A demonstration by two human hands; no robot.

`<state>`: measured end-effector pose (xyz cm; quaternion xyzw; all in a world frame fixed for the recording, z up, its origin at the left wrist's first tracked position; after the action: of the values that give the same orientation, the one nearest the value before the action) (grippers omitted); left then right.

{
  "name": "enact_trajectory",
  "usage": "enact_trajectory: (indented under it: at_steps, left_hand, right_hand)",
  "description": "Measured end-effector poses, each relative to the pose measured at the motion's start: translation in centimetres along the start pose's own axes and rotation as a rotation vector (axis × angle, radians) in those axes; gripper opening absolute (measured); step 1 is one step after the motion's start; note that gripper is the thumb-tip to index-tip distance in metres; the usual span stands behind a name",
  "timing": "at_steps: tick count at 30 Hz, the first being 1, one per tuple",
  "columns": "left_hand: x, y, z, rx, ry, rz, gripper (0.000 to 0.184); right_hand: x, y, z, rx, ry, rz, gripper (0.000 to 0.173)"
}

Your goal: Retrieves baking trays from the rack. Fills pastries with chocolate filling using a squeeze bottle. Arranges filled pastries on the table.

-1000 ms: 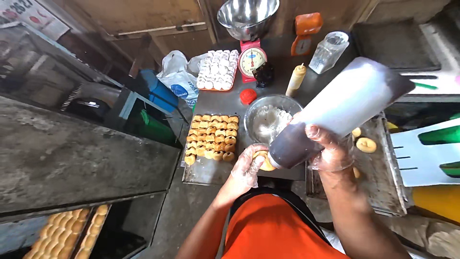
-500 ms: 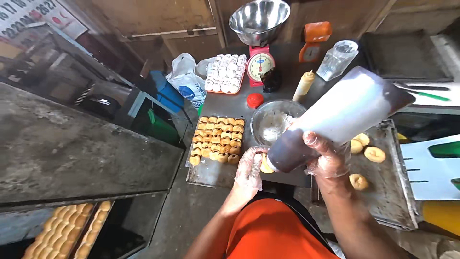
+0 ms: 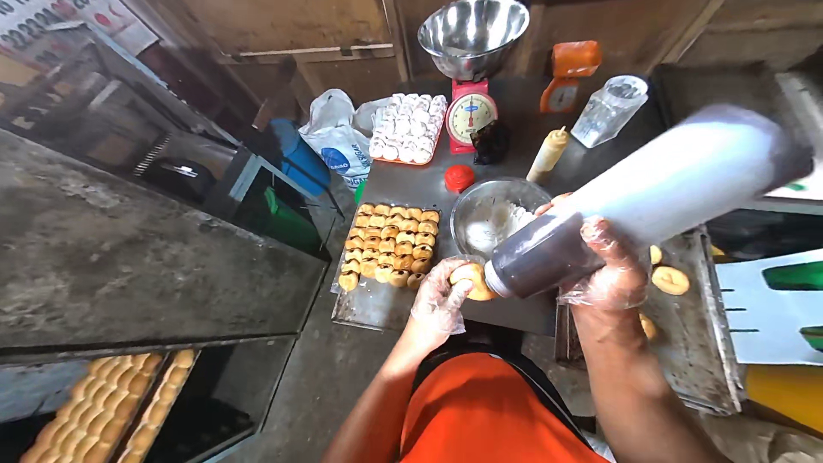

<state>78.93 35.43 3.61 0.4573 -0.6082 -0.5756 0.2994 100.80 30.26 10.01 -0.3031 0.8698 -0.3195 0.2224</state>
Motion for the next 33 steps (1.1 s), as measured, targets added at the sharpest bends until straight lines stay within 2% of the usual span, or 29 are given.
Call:
enact_trajectory:
  at_steps: [3, 6, 9, 13, 21, 33]
  left_hand:
    - [-0.1, 0.5, -0.1, -0.066, -0.027, -0.048, 0.032]
    - [-0.2, 0.2, -0.1, -0.055, 0.015, -0.030, 0.034]
    - [0.1, -0.9, 0.4, 0.125, 0.110, 0.101, 0.042]
    - [0.7, -2.0, 0.3, 0.286, 0.078, 0.203, 0.043]
    - [0.8, -1.4, 1.1, 0.267, 0.054, 0.146, 0.042]
    - [0.8, -1.1, 1.8, 0.236, 0.055, 0.099, 0.040]
  right_hand:
    - [-0.1, 0.0, -0.8, 0.052, -0.050, 0.013, 0.037]
    - [0.1, -0.5, -0.8, 0.084, -0.002, 0.086, 0.038]
    - [0.5, -0.7, -0.2, -0.008, 0.068, 0.107, 0.036]
    - [0.6, -1.0, -0.5, -0.090, 0.097, 0.055, 0.036]
    - [0.8, -1.0, -1.5, -0.041, 0.049, 0.003, 0.034]
    - [0.9, -2.1, -1.7, -0.017, 0.049, 0.070, 0.034]
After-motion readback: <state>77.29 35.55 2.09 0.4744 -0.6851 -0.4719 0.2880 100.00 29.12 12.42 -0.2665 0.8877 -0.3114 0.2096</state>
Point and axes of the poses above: each hand's wrist, its own x-axis away from the middle knuckle, its own z-axis out of the back of the hand, y = z × x, the point moved 10 cm from there along -x, towards the middle knuckle, and after that the axes turned 13 degrees about y, right-handed, at the moved point
